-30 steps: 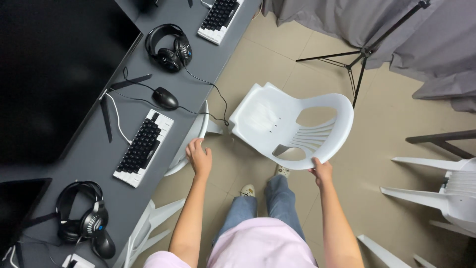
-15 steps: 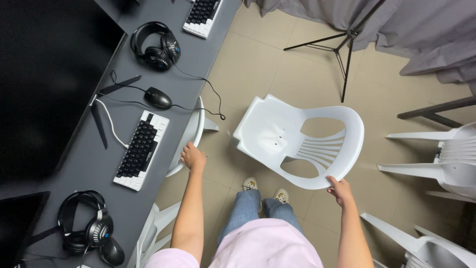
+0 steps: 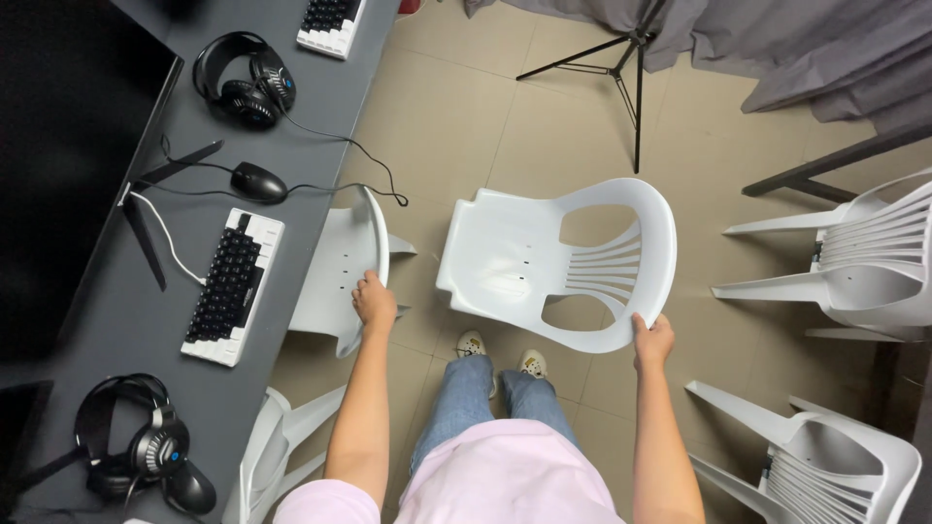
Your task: The person repeatedly picks up white plastic chairs from the floor and stacks them on top of other chairs against a wall. The person handles the chairs by hand, lifting and placing them one by one.
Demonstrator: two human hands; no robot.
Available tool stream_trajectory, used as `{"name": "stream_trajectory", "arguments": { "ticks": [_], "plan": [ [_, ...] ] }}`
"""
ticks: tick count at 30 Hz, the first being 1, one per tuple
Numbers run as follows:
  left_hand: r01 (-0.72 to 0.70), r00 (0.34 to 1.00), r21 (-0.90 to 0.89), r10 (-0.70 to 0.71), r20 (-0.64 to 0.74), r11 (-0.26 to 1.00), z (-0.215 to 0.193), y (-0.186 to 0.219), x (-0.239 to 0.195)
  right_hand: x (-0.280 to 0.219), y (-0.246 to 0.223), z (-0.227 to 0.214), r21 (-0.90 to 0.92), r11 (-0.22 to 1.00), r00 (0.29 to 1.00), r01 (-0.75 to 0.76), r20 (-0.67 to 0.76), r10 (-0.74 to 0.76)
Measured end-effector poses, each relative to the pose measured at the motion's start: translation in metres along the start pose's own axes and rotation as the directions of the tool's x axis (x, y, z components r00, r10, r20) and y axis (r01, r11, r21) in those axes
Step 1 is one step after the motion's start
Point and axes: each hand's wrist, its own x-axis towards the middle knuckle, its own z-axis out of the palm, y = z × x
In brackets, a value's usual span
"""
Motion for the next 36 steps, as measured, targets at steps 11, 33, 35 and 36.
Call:
{"name": "stream_trajectory", "arguments": {
  "ticks": [11,33,35,36],
  "plan": [
    [-0.057,0.996,-0.054,0.061,0.066,0.997,0.026,0.070,-0.115,0.055,0.017,-0.030,-0.007,0.998,0.996,0.067,0.055,-0.067],
    [-0.192,0.963,-0.154,0.216,0.160,0.969,0.056,0.100,-0.279,-0.181,-0.050,0.142,-0.042,0.967,0.390,-0.250,0.910,0.140],
    [-0.179,0.958,-0.177,0.212,0.194,0.968,0.039,0.092,-0.300,-0.179,-0.005,0.144,-0.013,0.940,0.367,-0.342,0.919,0.147],
    [-0.175,0.948,-0.209,0.222,0.228,0.962,0.032,0.091,-0.308,-0.175,0.016,0.145,0.018,0.904,0.358,-0.427,0.921,0.151]
  ]
}}
